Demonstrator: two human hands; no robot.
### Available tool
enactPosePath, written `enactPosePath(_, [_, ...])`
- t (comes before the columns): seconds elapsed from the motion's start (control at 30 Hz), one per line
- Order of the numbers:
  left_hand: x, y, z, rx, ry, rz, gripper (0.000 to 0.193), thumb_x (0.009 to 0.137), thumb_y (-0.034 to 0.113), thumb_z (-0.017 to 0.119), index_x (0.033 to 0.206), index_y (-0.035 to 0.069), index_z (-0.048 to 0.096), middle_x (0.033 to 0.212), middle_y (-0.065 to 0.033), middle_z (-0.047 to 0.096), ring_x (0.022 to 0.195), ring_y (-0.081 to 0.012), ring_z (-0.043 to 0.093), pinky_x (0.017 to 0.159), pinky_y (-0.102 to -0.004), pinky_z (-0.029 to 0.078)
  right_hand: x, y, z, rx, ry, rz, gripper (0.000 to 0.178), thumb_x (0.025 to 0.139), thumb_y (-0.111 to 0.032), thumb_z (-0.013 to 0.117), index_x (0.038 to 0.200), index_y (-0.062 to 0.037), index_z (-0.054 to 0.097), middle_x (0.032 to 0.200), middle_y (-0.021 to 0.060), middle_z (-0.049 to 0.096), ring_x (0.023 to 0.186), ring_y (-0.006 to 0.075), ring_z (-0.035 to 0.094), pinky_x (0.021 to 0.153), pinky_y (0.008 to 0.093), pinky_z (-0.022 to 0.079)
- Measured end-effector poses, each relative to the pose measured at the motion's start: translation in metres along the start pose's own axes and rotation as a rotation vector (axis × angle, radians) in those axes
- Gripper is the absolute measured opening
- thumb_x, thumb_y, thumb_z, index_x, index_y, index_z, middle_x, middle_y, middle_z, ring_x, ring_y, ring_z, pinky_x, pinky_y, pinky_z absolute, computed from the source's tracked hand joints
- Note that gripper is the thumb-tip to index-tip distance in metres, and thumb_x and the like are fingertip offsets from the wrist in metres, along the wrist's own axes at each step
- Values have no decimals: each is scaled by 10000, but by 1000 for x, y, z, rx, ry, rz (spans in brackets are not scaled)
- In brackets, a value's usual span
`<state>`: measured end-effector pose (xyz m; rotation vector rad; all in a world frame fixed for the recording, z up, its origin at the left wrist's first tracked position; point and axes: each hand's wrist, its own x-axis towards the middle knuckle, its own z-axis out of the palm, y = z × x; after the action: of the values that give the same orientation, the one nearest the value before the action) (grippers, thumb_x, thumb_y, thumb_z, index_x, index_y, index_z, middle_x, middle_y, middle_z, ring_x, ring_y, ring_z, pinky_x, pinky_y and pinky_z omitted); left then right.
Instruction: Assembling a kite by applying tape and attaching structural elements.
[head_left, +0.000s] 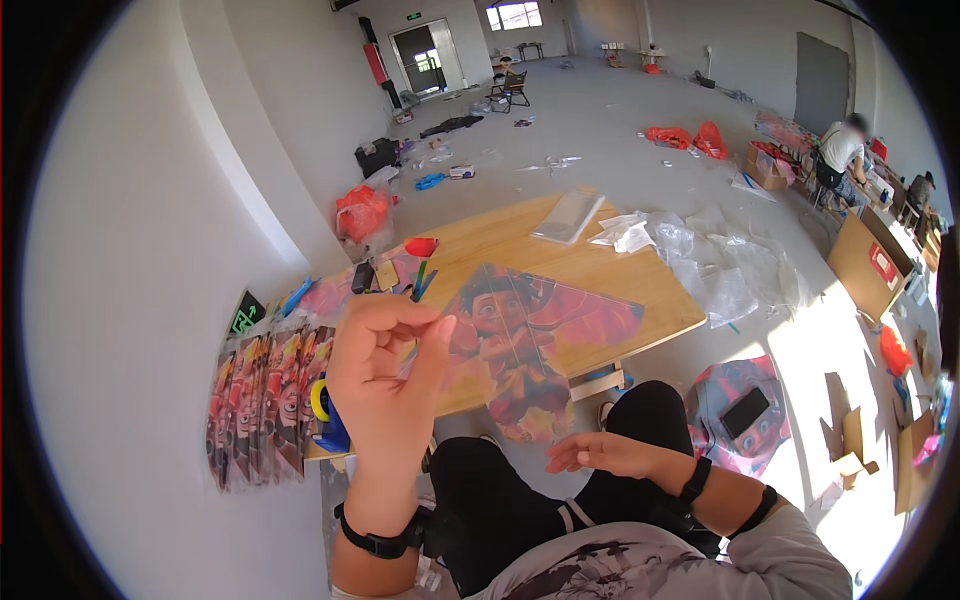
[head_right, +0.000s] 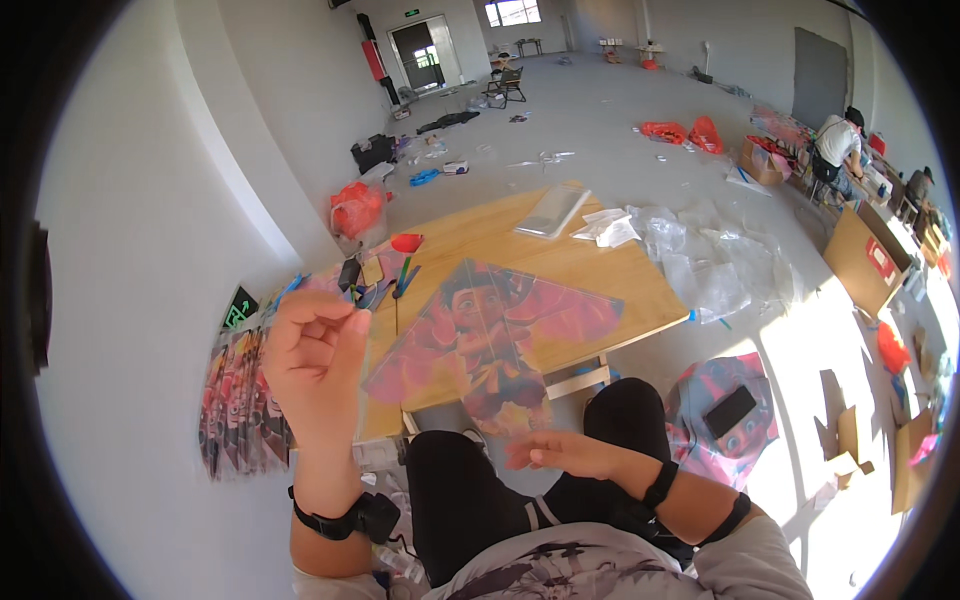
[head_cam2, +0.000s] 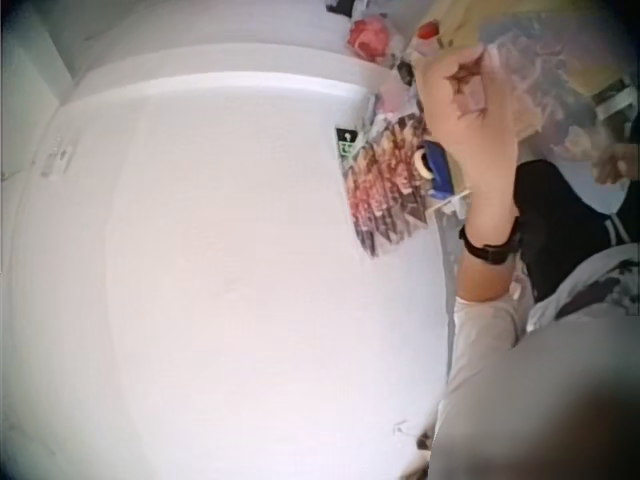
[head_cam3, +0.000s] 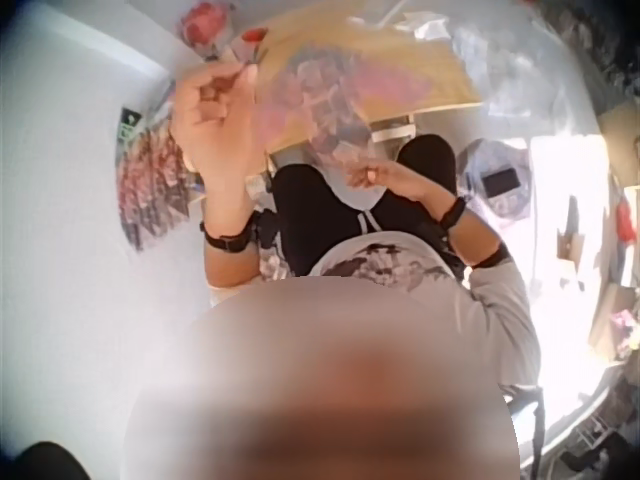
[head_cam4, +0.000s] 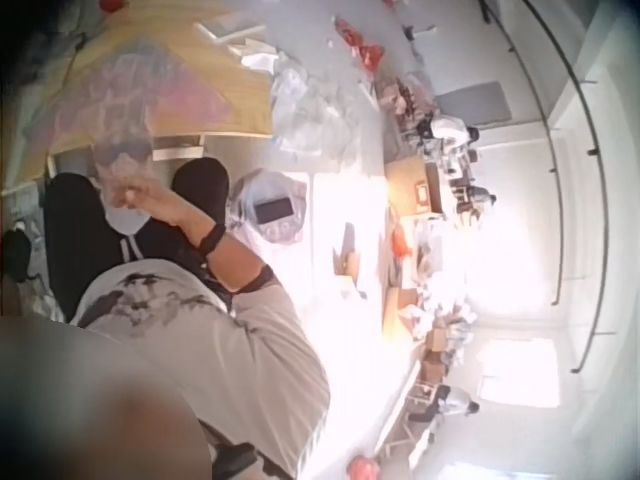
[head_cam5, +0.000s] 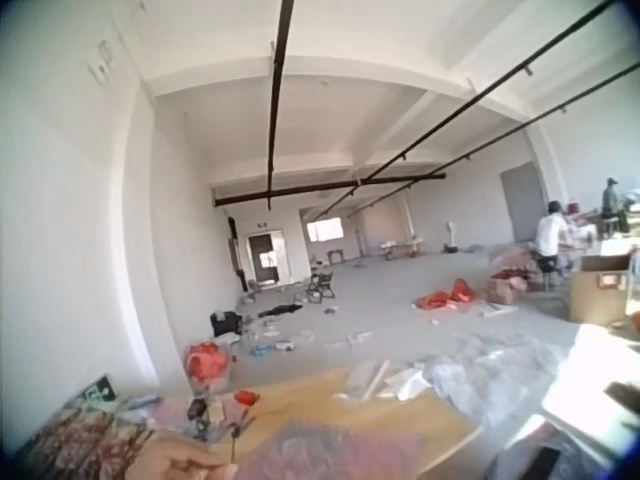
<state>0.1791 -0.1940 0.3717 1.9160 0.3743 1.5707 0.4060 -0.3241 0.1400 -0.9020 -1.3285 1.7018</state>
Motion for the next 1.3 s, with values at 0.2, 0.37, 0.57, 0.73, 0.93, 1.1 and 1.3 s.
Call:
enactPosePath(0.2, [5, -10, -13, -15, 90, -30, 223, 866, -128, 693, 1022, 7, 607, 995, -29, 586, 876, -75, 577, 781, -207, 459, -18, 30, 1, -54, 107, 102, 342, 1069, -177, 521, 1359, -12, 596, 1245, 77, 646, 1106, 138, 618, 956, 287, 500])
enactPosePath(0.37, [9, -25, -21, -14, 168, -45, 209, 889, -110, 688, 1028, 17, 598, 978, -13, 588, 869, -64, 573, 765, -192, 449, -33, 26, 3, -137, 249, -50, 310, 1040, -139, 568, 1320, -26, 639, 1130, 30, 651, 938, 124, 615, 912, 270, 501])
enactPosePath(0.57, [10, -61, -9, -102, 243, -119, 121, 970, 35, 660, 1068, 32, 590, 950, -19, 624, 824, -97, 608, 759, -231, 488, -58, 10, 0, -93, 486, -3, 271, 985, -74, 636, 1250, -36, 672, 1005, 23, 654, 890, 115, 627, 855, 270, 519])
enactPosePath(0.73, [19, -117, 8, -117, 239, -205, 122, 976, 60, 663, 1075, 38, 594, 998, -22, 634, 837, -95, 614, 790, -243, 506, -83, 18, -28, 69, 734, -43, 111, 927, -41, 707, 1034, -15, 695, 903, 31, 696, 816, 114, 645, 769, 259, 535])
enactPosePath(0.93, [28, -190, 55, -201, 258, -299, 190, 957, 100, 704, 1112, 52, 605, 950, 2, 634, 846, -79, 604, 801, -234, 500, -94, 1, -63, 61, 1004, 13, 84, 937, -65, 702, 1002, -14, 711, 902, 23, 693, 785, 97, 633, 732, 239, 523])
enactPosePath(1.1, [39, -255, 91, -300, 277, -433, 215, 947, 112, 719, 1123, 56, 610, 949, 4, 639, 843, -84, 602, 827, -243, 499, -88, -7, -105, 10, 1138, 91, 88, 924, -72, 716, 991, -15, 711, 905, 17, 693, 750, 98, 623, 697, 239, 512])
enactPosePath(1.3, [41, -367, 125, -374, 199, -652, 169, 949, 119, 719, 1070, 53, 621, 917, 3, 651, 844, -86, 607, 813, -246, 499, -84, 27, -181, -154, 1172, 95, 114, 913, -89, 723, 982, 0, 706, 899, 13, 691, 753, 85, 613, 694, 249, 504])
